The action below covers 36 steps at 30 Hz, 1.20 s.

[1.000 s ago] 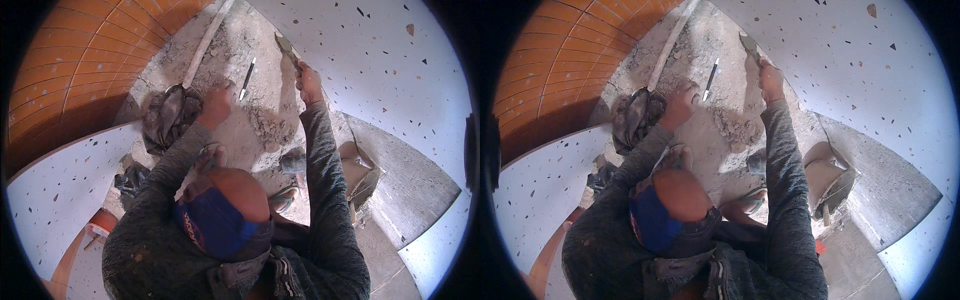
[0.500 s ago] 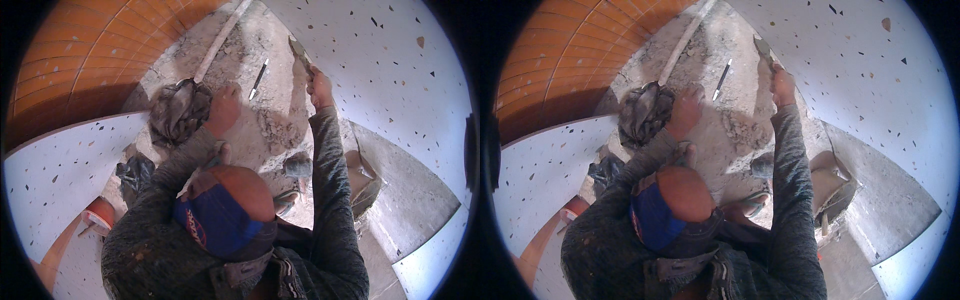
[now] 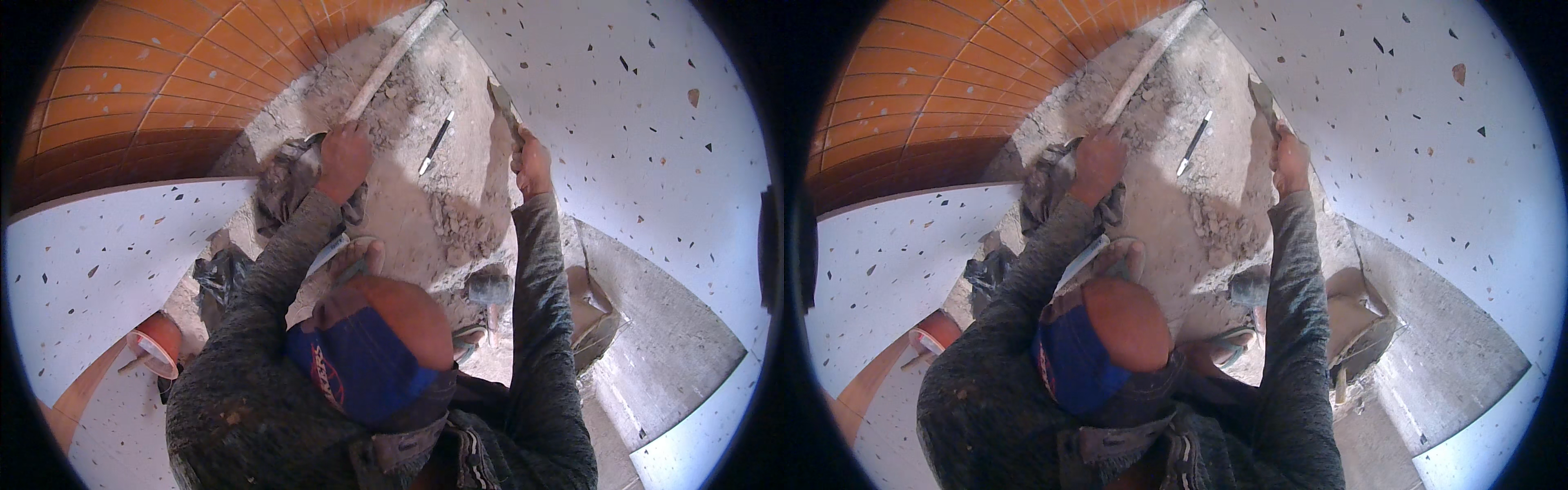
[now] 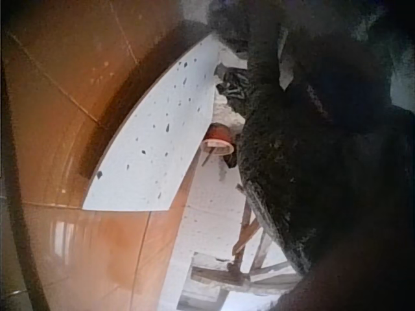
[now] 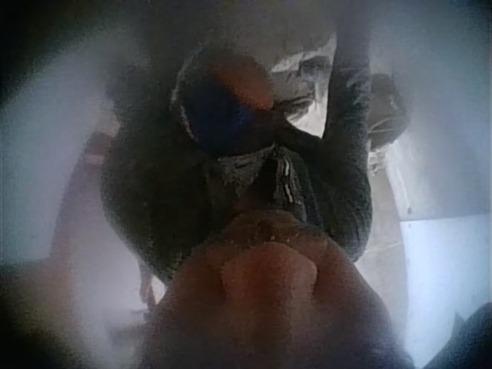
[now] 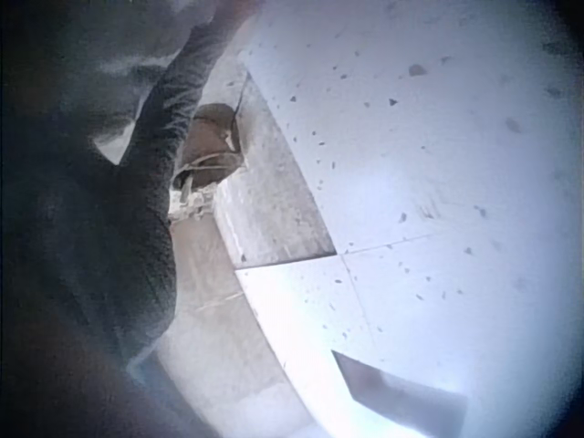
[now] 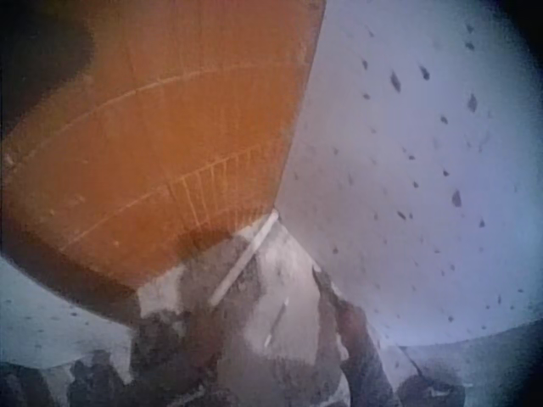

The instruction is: The person applies cement mortar to a wall section using a trowel, then places a large white terrazzo tile onto the mortar. They press the tile into place and use a hammer to tap it for alignment. Finally, they use the trowel to scrape away excess mortar from the edges of the tile.

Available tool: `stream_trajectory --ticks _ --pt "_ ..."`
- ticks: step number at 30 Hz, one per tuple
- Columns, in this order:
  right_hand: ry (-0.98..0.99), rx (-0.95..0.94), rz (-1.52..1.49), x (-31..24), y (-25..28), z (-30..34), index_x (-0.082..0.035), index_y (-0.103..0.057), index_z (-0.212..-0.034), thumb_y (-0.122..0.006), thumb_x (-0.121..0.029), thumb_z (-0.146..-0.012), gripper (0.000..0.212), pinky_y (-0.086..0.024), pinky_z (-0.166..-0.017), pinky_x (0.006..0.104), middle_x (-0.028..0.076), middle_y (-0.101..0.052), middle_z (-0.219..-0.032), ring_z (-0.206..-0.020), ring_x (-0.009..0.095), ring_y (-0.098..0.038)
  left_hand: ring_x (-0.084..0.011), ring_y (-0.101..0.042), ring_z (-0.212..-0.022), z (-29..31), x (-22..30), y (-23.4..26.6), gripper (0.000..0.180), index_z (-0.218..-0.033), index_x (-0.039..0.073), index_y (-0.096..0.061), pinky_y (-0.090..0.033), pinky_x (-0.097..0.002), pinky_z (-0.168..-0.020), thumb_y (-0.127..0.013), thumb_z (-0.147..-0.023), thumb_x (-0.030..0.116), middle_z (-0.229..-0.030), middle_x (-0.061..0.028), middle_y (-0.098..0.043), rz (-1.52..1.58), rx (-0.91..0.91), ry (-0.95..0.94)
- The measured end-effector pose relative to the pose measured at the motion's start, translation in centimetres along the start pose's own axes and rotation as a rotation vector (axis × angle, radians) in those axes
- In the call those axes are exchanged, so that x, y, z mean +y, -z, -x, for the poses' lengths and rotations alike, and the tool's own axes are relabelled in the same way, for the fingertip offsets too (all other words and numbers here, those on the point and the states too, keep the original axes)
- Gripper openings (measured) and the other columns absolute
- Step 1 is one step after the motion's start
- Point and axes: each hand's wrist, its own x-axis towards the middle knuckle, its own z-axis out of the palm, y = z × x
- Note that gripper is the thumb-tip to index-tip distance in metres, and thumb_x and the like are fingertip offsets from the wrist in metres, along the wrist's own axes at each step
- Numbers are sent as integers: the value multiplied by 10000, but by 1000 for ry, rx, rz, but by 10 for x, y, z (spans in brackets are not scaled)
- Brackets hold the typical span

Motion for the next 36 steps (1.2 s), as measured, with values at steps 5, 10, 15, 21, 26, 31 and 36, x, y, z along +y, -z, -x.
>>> stream_trajectory --ticks 5,10,15,21,26,31,36 --pt "-25 -13 -19 0 -3 -1 -93 -611 -908 -590 -249 -935 159 -214 -372 229 -57 -424 -613 -429 52 -299 -330 -570 -1042 -51 -13 -23 218 -976 50 -684 -499 -405 -861 -608 -793 140 -1076 -163 -603 -134 246 -268" --pt "-19 14 -20 0 2 -1 -99 -606 -863 -607 -270 -931 183 -227 -372 233 -50 -437 -614 -423 58 -313 -355 -516 -1151 -94 9 9 198 -927 42 -705 -487 -417 -907 -607 -781 133 -1169 -200 -562 -151 -84 -195" --pt "-29 -7 -27 1 1 -3 -85 -629 -826 -630 -306 -920 240 -254 -385 258 -35 -451 -607 -428 80 -346 -348 -532 -1146 -92 -10 -17 217 -961 39 -692 -481 -444 -917 -591 -820 169 -1096 -195 -611 -167 66 -314" --pt "-15 -33 -56 4 2 -2 -100 -615 -925 -613 -270 -931 170 -216 -369 209 -49 -451 -640 -426 43 -303 -360 -612 -975 -82 17 16 330 -1067 40 -643 -484 -457 -884 -586 -882 307 -970 -215 -652 365 -151 161" --pt "-21 -44 -16 2 -1 0 -97 -607 -929 -619 -273 -924 176 -218 -371 212 -37 -467 -653 -426 47 -307 -371 -627 -906 -81 11 -8 357 -1060 -5 -615 -488 -489 -852 -604 -854 287 -942 -228 -642 350 -85 -124" --pt "-10 -10 -33 5 1 -3 -88 -613 -948 -617 -269 -923 183 -228 -369 214 -23 -488 -660 -425 45 -319 -374 -592 -996 -96 11 -12 312 -1065 16 -631 -478 -465 -876 -619 -848 239 -1006 -194 -646 227 -44 -38" --pt "-26 -38 -32 7 7 -9 -89 -620 -936 -610 -267 -927 179 -225 -368 216 -21 -495 -662 -423 42 -315 -352 -561 -1133 -98 -37 -22 305 -1056 5 -653 -463 -435 -965 -594 -854 226 -1216 -240 -576 -296 233 -163"
